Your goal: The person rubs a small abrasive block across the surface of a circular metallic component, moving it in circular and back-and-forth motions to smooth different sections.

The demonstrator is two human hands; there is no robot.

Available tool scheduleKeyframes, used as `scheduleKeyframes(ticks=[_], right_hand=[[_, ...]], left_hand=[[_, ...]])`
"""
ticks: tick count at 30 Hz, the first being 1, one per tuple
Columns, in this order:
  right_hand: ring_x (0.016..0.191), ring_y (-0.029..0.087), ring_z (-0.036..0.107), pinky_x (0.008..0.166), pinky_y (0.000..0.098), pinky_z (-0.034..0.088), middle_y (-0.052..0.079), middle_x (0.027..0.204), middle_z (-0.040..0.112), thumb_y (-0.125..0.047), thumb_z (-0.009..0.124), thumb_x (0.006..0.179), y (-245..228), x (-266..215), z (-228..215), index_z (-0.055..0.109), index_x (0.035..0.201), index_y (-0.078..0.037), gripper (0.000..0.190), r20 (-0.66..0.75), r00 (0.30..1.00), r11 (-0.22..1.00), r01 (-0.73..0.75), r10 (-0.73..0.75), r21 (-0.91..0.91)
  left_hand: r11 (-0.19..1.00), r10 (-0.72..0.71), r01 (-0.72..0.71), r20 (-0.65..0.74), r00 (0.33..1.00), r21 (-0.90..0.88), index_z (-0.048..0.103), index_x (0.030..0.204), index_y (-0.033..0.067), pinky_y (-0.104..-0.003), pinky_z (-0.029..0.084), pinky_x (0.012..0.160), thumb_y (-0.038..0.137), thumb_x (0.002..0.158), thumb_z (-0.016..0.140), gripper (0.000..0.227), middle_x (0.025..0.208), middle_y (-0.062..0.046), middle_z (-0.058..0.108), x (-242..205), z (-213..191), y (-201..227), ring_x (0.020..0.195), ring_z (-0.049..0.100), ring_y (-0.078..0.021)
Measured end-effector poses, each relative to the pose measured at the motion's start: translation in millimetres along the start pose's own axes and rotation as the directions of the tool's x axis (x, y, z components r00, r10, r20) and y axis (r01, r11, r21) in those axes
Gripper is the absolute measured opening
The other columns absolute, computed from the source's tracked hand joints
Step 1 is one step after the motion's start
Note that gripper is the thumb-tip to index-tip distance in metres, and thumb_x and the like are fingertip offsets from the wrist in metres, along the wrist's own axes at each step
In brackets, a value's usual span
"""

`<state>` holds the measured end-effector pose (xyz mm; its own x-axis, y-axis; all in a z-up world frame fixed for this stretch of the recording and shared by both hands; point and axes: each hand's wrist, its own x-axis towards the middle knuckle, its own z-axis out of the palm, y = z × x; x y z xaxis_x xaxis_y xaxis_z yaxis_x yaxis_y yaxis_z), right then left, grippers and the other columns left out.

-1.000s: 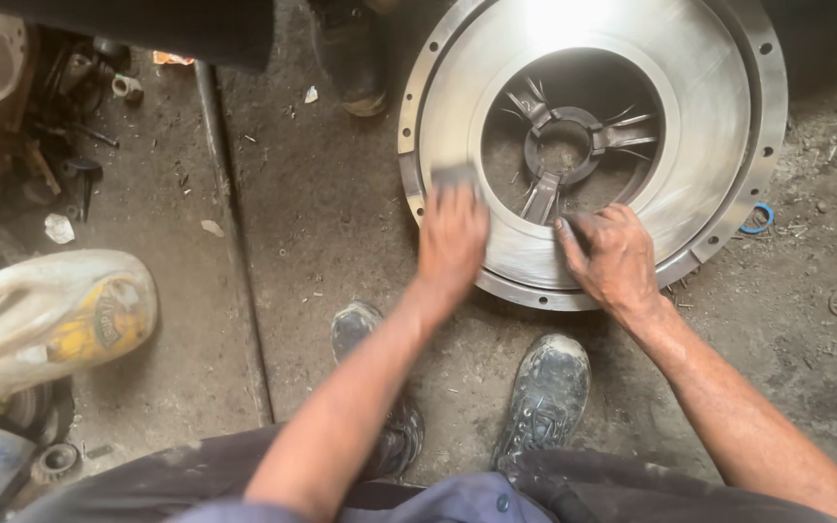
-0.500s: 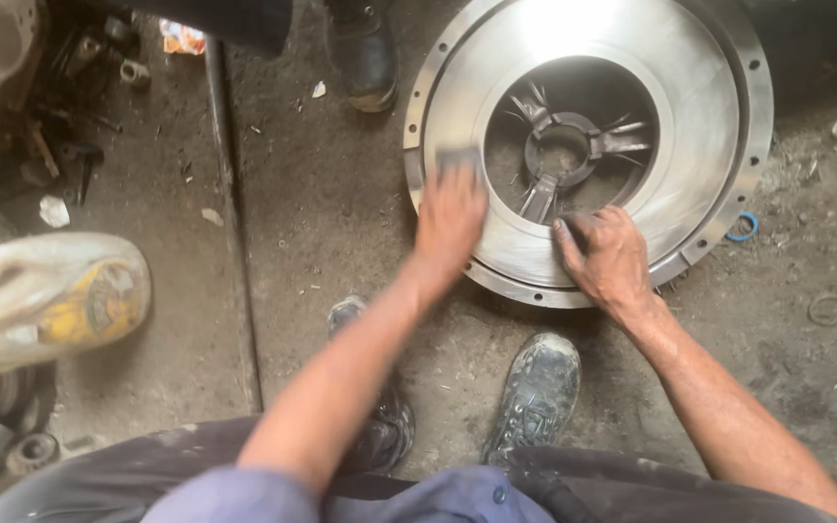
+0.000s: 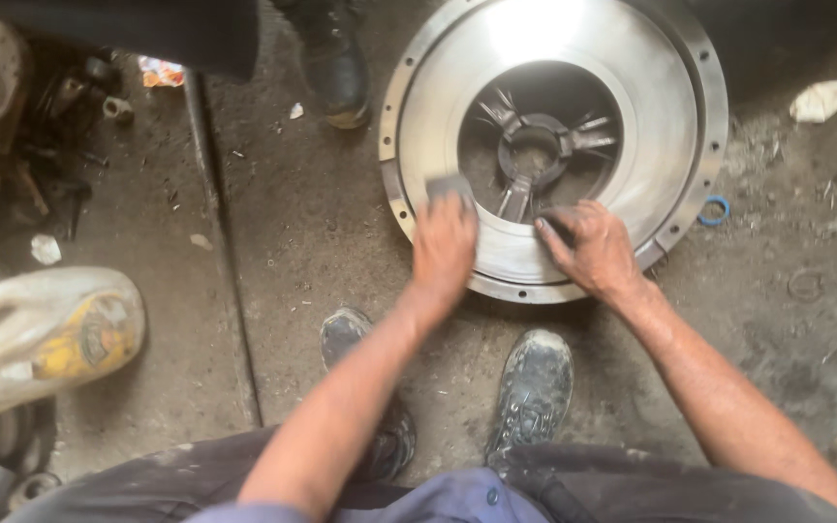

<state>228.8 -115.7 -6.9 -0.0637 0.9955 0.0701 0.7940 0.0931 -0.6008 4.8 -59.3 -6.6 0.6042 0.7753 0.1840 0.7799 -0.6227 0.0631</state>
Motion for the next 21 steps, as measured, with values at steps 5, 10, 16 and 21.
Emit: scheduleKeyframes(ticks=[5,10,16,21], right_hand=[[0.089,0.025,0.076,0.08,0.0379,0.061,0.015,0.104,0.078,-0.018,0.069,0.103,8.3,-12.5,-24.3,0.078,0.113,-0.005,0.019,-0.174,0.974,0.98,-0.121,0.148,0.156],[0.087,0.026,0.075,0.076,0.0383,0.059,0.016,0.104,0.077,-0.015,0.068,0.103,14.5,-36.0,-51.1,0.077,0.117,-0.003,0.021,-0.296,0.898,0.942,-0.28,0.324,0.183],[0.092,0.031,0.072,0.083,0.0425,0.057,0.016,0.101,0.074,-0.012,0.065,0.105,24.0,-37.0,-29.8,0.072,0.118,-0.002,0.018,-0.491,0.83,0.964,-0.232,0.265,0.129],[0.094,0.032,0.067,0.084,0.0443,0.054,0.017,0.101,0.067,-0.01,0.059,0.108,30.2,-37.8,-12.3,0.063,0.125,-0.001,0.02,-0.57,0.787,0.97,-0.228,0.237,0.088]], left_hand=[[0.981,0.118,-0.123,-0.042,0.992,-0.148,0.068,0.097,-0.002,-0.047,0.052,0.089,-0.002,0.078,0.062,0.02,0.093,-0.014,0.058,-16.9,1.2,18.5,0.09,0.059,-0.031],[0.982,0.141,-0.145,-0.037,0.989,-0.123,0.07,0.115,-0.0086,-0.046,0.049,0.083,-0.002,0.079,0.063,0.037,0.093,-0.014,0.056,-6.6,-0.3,-15.0,0.089,0.058,-0.0302],[0.892,0.338,-0.338,-0.052,0.94,-0.301,0.066,0.115,-0.0054,-0.048,0.047,0.102,0.002,0.084,0.06,0.032,0.095,-0.012,0.056,1.0,-12.2,64.3,0.095,0.058,-0.0286],[0.856,0.447,-0.421,0.017,0.895,-0.301,0.066,0.12,-0.0019,-0.05,0.044,0.11,0.003,0.09,0.06,0.031,0.096,-0.01,0.055,45.8,-1.7,84.6,0.097,0.058,-0.0262]])
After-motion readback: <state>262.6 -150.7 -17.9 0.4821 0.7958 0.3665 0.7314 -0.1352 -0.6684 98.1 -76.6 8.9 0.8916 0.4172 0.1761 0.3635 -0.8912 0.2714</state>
